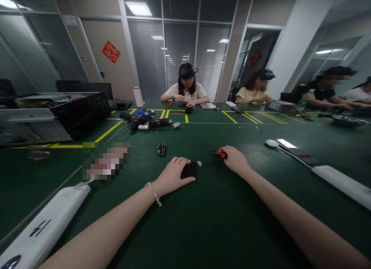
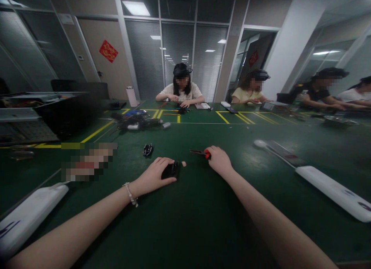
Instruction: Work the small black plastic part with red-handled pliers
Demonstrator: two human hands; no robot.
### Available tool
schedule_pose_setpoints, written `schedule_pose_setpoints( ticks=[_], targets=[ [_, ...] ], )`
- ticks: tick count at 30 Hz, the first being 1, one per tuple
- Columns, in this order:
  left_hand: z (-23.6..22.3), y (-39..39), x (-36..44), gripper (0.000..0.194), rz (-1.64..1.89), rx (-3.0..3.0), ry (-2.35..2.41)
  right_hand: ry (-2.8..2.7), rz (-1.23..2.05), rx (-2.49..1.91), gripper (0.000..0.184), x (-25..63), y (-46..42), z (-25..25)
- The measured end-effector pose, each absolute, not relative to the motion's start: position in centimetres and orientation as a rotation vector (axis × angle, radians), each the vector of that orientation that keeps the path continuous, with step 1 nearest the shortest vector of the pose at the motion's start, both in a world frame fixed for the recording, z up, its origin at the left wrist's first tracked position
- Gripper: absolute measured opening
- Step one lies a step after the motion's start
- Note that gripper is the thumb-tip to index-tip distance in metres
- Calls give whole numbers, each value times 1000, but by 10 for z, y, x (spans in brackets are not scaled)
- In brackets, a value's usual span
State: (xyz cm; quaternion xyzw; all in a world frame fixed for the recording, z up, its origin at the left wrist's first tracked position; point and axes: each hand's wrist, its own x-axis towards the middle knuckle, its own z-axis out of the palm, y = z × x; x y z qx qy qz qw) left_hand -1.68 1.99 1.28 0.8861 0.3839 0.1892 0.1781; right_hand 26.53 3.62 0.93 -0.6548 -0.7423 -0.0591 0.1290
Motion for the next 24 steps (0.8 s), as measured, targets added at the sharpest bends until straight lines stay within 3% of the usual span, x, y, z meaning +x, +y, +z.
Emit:
schedule_pose_setpoints(
  ticks=[11,24],
  targets=[
    [18,16,-15,52,568,2539,1033,-2340,-237,-1485,36,227,14,13],
    [17,17,-14,53,547,2578,1001,-2408,-375,-1543,31,217,15,8]
  ],
)
